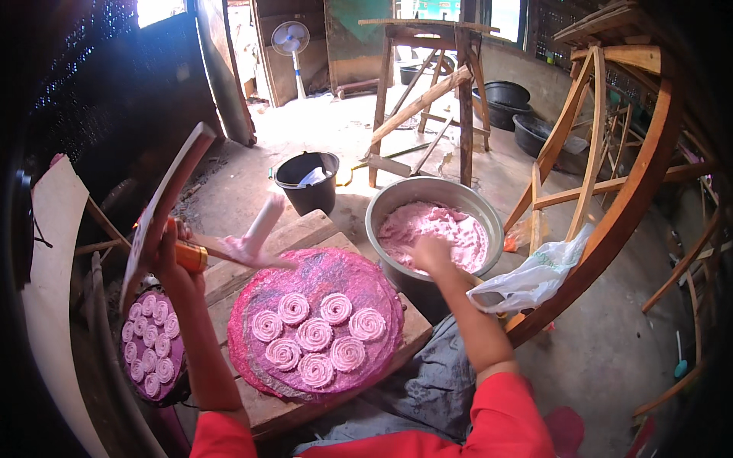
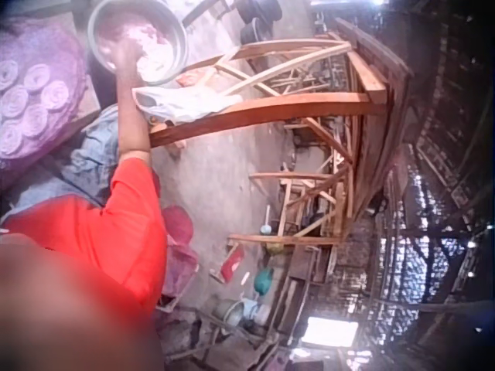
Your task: The person uses a wooden piping tool to squeeze pink paste into rose-shaped decorations on a pink mat. They repeatedly scoop paste from a metal bowl, pipe each rose, and arrange them in rows on the mat and in a woven tray.
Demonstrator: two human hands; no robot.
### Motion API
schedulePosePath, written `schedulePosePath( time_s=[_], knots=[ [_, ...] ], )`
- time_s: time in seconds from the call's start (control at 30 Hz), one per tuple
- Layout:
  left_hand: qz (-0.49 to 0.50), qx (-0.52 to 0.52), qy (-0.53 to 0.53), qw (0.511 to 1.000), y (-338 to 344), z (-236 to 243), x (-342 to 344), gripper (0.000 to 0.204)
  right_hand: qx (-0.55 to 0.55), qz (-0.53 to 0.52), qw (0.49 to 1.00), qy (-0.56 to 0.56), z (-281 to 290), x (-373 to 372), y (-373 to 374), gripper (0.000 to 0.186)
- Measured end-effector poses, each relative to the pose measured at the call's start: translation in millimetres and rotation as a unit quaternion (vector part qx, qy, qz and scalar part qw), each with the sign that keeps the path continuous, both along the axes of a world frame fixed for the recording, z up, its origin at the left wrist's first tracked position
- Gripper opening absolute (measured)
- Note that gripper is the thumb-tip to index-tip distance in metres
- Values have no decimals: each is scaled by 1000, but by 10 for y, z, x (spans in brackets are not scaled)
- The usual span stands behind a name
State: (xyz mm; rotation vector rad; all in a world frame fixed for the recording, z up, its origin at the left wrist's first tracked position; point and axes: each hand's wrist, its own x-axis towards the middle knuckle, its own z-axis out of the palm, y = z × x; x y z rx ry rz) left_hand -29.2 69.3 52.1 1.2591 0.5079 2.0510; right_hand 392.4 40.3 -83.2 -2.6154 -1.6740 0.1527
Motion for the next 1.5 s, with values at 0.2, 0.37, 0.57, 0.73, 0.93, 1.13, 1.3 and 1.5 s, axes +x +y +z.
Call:
schedulePosePath(
  time_s=[0.2,0.37,0.57,0.73,0.93,1.13,1.3,1.5],
  knots=[
    [174,-29,297,939,343,-88,146,37,-290,-25,949,-118,-233,692,-87,33],
    [137,-108,336,926,592,-274,66,39,-119,56,976,-172,51,845,-92,28],
    [140,13,171,975,923,-589,-148,32,-63,85,983,-147,-461,1074,143,23],
    [163,-9,137,977,973,-771,-346,34,-26,95,993,-60,-959,1029,301,25],
    [195,46,263,944,700,-545,-72,31,-21,79,994,72,-573,820,163,29],
    [409,282,535,683,329,12,200,20,-10,273,944,185,1128,627,-243,25],
    [253,164,671,677,266,-69,294,29,-20,295,887,355,2080,-105,-626,26],
    [276,249,647,665,58,-126,370,33,174,437,874,-124,2117,-1107,-776,21]
  ],
)
